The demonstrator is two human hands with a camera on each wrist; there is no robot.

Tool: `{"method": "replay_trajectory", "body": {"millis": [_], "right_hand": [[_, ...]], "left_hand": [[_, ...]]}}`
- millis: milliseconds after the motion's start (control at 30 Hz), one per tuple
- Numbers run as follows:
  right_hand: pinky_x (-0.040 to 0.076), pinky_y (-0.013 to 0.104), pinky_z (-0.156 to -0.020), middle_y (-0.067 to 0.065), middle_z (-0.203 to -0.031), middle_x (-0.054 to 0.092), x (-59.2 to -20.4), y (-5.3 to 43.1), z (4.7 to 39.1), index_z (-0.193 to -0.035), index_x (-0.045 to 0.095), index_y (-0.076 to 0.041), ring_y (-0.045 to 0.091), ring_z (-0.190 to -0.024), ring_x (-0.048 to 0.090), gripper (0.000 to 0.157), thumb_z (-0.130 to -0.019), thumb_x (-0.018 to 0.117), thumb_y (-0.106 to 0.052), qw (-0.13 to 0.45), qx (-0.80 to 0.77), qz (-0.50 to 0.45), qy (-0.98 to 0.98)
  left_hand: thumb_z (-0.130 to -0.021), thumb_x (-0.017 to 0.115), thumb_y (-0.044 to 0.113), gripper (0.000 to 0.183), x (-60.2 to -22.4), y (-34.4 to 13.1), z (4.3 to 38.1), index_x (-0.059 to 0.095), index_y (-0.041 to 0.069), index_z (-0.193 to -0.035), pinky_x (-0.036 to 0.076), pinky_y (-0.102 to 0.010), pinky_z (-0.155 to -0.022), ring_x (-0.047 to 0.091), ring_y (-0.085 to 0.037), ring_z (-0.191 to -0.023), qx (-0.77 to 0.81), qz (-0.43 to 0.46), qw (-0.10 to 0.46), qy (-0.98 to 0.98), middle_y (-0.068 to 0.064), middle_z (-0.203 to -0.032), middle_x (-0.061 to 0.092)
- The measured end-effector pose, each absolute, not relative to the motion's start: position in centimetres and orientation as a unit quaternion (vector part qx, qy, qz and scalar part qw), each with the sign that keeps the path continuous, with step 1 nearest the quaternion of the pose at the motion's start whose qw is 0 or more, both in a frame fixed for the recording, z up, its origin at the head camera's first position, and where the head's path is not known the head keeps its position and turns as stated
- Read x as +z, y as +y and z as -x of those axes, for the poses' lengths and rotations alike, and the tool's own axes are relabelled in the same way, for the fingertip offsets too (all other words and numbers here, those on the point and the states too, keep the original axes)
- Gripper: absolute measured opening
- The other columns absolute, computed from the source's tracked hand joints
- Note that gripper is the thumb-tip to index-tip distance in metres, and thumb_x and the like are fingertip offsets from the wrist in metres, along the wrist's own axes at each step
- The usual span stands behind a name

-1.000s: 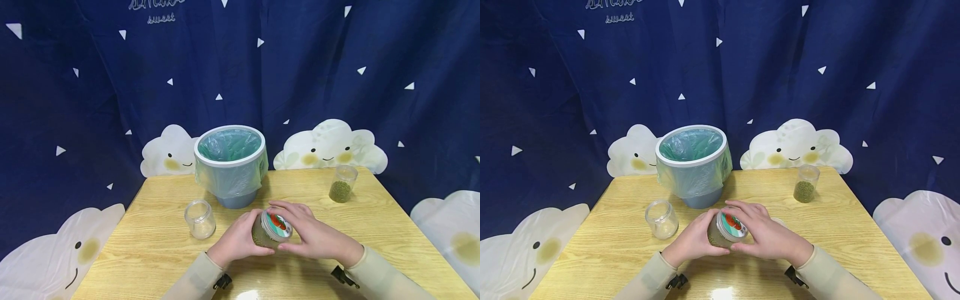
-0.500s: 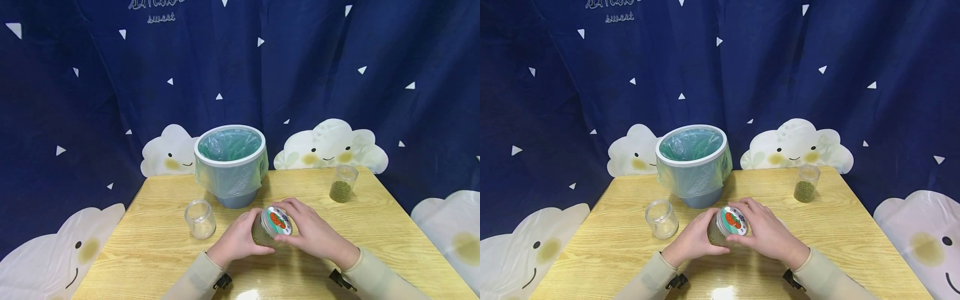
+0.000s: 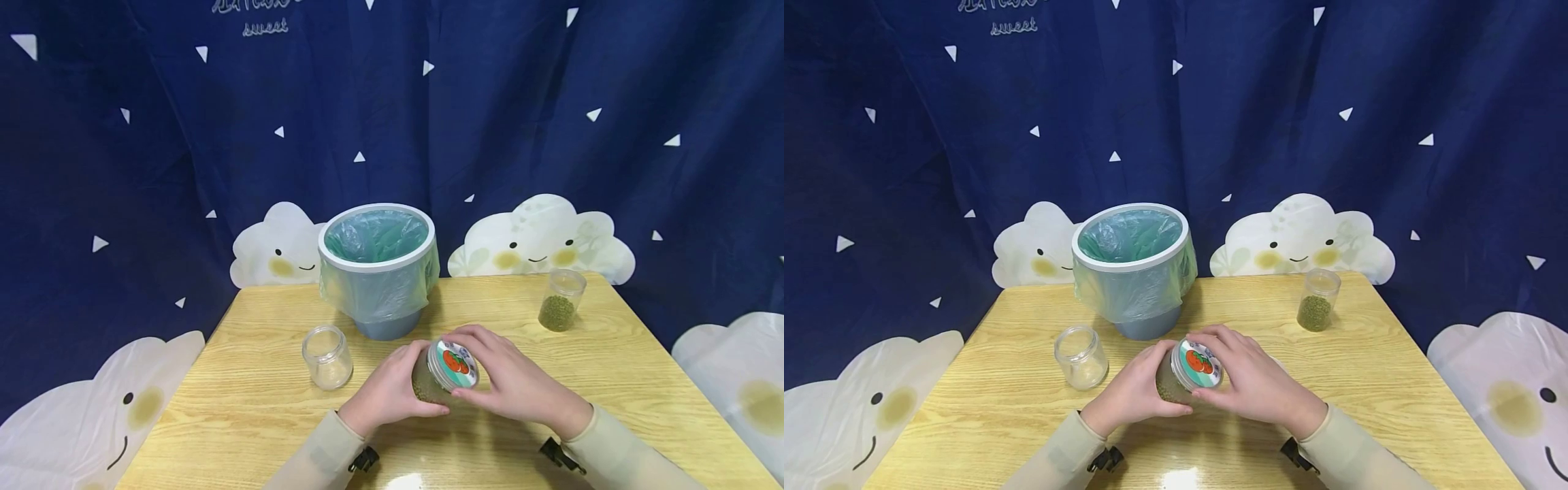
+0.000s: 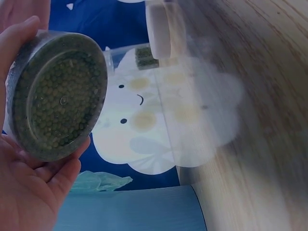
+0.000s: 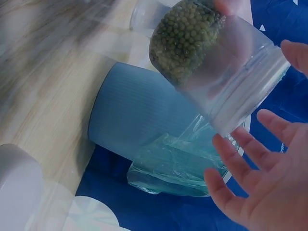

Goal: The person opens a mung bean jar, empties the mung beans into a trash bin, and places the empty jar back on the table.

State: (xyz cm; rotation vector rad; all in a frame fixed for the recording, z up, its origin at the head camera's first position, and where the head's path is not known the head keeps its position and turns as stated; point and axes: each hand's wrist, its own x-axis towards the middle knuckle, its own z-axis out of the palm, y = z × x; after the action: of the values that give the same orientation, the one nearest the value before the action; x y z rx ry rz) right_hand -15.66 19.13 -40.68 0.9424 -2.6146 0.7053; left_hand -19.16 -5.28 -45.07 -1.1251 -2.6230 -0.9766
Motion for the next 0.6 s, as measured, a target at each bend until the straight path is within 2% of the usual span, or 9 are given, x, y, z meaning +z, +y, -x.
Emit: {"method": "replay_trajectory", "body": {"millis": [167, 300, 467, 600], "right_hand": [[0.05, 0.053, -0.1, -0.01, -0.144, 0.05, -40.67, 19.2, 15.7, -0.15, 0.048, -0.027, 0.013, -0.125, 0.056, 0.074, -0.084, 0.082, -0.035, 0.143, 0.235, -0.356, -0.893], [0.05, 0.054, -0.101, -0.008, -0.148, 0.047, -40.74, 19.26, 15.74, -0.151, 0.046, -0.03, 0.016, -0.129, 0.055, 0.079, -0.082, 0.083, -0.031, 0.135, 0.23, -0.369, -0.89], [0.05, 0.056, -0.103, -0.003, -0.155, 0.041, -40.85, 19.33, 15.71, -0.155, 0.04, -0.031, 0.021, -0.133, 0.053, 0.084, -0.084, 0.084, -0.038, 0.128, 0.238, -0.37, -0.889], [0.052, 0.053, -0.101, 0.0, -0.153, 0.042, -40.87, 19.23, 15.71, -0.155, 0.04, -0.029, 0.024, -0.132, 0.054, 0.084, -0.085, 0.082, -0.048, 0.147, 0.248, -0.349, -0.892]], "left_hand": [[-0.066, 0.096, 0.048, 0.097, -45.1, -5.34, 19.16, 0.046, 0.018, -0.144, 0.053, -0.031, -0.101, 0.062, -0.01, -0.116, -0.32, 0.377, 0.064, -0.867, 0.004, -0.13, 0.063], [-0.066, 0.096, 0.049, 0.098, -45.21, -5.36, 19.21, 0.046, 0.018, -0.144, 0.053, -0.031, -0.101, 0.062, -0.011, -0.116, -0.317, 0.378, 0.067, -0.867, 0.004, -0.13, 0.063], [-0.067, 0.096, 0.048, 0.097, -45.2, -5.42, 19.26, 0.046, 0.017, -0.144, 0.053, -0.032, -0.102, 0.061, -0.011, -0.117, -0.317, 0.372, 0.062, -0.87, 0.003, -0.13, 0.063], [-0.067, 0.096, 0.048, 0.096, -45.06, -5.49, 19.34, 0.046, 0.017, -0.144, 0.053, -0.032, -0.102, 0.061, -0.011, -0.118, -0.321, 0.366, 0.057, -0.872, 0.004, -0.131, 0.063]]}}
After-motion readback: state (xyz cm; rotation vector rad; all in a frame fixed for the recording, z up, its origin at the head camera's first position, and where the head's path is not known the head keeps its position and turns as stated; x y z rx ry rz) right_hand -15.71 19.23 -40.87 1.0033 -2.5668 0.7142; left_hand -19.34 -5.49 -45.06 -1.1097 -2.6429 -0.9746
